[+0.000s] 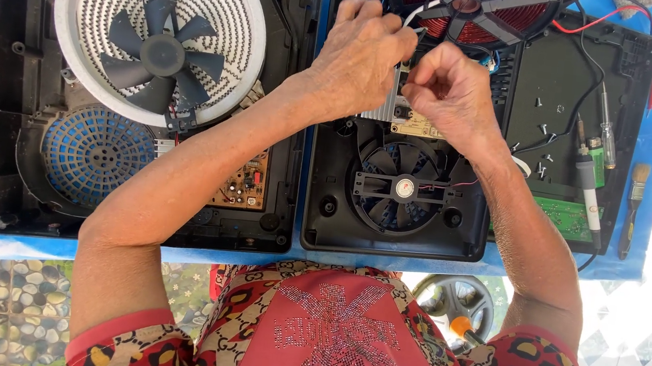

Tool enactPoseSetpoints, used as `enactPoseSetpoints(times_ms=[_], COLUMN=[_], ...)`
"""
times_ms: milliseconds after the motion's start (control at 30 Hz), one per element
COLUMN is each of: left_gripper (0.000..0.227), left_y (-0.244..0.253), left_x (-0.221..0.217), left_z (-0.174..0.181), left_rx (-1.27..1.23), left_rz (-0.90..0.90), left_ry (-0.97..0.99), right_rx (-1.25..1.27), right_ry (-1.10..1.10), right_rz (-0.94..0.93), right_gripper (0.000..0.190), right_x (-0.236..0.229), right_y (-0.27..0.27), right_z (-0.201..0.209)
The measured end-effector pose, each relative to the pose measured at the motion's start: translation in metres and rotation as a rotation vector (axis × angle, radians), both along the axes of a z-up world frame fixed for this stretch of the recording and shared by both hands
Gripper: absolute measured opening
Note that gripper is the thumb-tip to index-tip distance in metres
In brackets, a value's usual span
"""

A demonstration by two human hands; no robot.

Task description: Reassembling the internal components of an induction cooker, including positioning the circuit board, connecting wires, and fastening screws.

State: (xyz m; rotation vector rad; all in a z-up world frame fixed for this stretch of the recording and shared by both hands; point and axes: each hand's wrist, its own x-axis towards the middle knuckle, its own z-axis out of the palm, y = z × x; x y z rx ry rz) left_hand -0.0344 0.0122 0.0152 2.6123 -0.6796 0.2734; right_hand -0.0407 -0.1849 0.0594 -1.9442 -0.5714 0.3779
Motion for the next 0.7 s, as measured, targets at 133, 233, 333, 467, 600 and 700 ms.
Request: enactPoseSetpoints(times_ms=[133,233,333,467,600,700], left_gripper=[0.021,0.019,0.021,0.022,0.023,0.018], left_y=[0.003,0.002,0.001,0.004,0.009,0.016], left_x=[-0.019,-0.025,-0.026,-0.03,-0.037,-0.041], left_z=[0.021,0.023,0.016,0.015,0.015,0.019], left_rx=[-0.334,-0.457,-0.411,-0.48,-0.577,-0.791], left_rz=[-0.093,-0.094,-0.086,-0.088,-0.08,-0.129], left_ry=[0.09,-0.044,-0.11,-0.082,-0.066,0.123], right_rx=[0.214,0.286,0.389,0.443,0.328,0.159], right_ry=[0.27,0.328,0.501,0.521,0.188,-0.327], right_rz=[-0.148,-0.174,-0.286,-0.296,-0.17,-0.063], right_gripper=[0.027,0.024,0.025,0.02,0.014,0.009], right_x=[-0.002,-0.003,-0.005,-0.012,-0.025,-0.029], right_y=[0.003,0.001,0.003,0.007,0.011,0.014], right_z=[0.008,0.004,0.001,0.001,0.008,0.016])
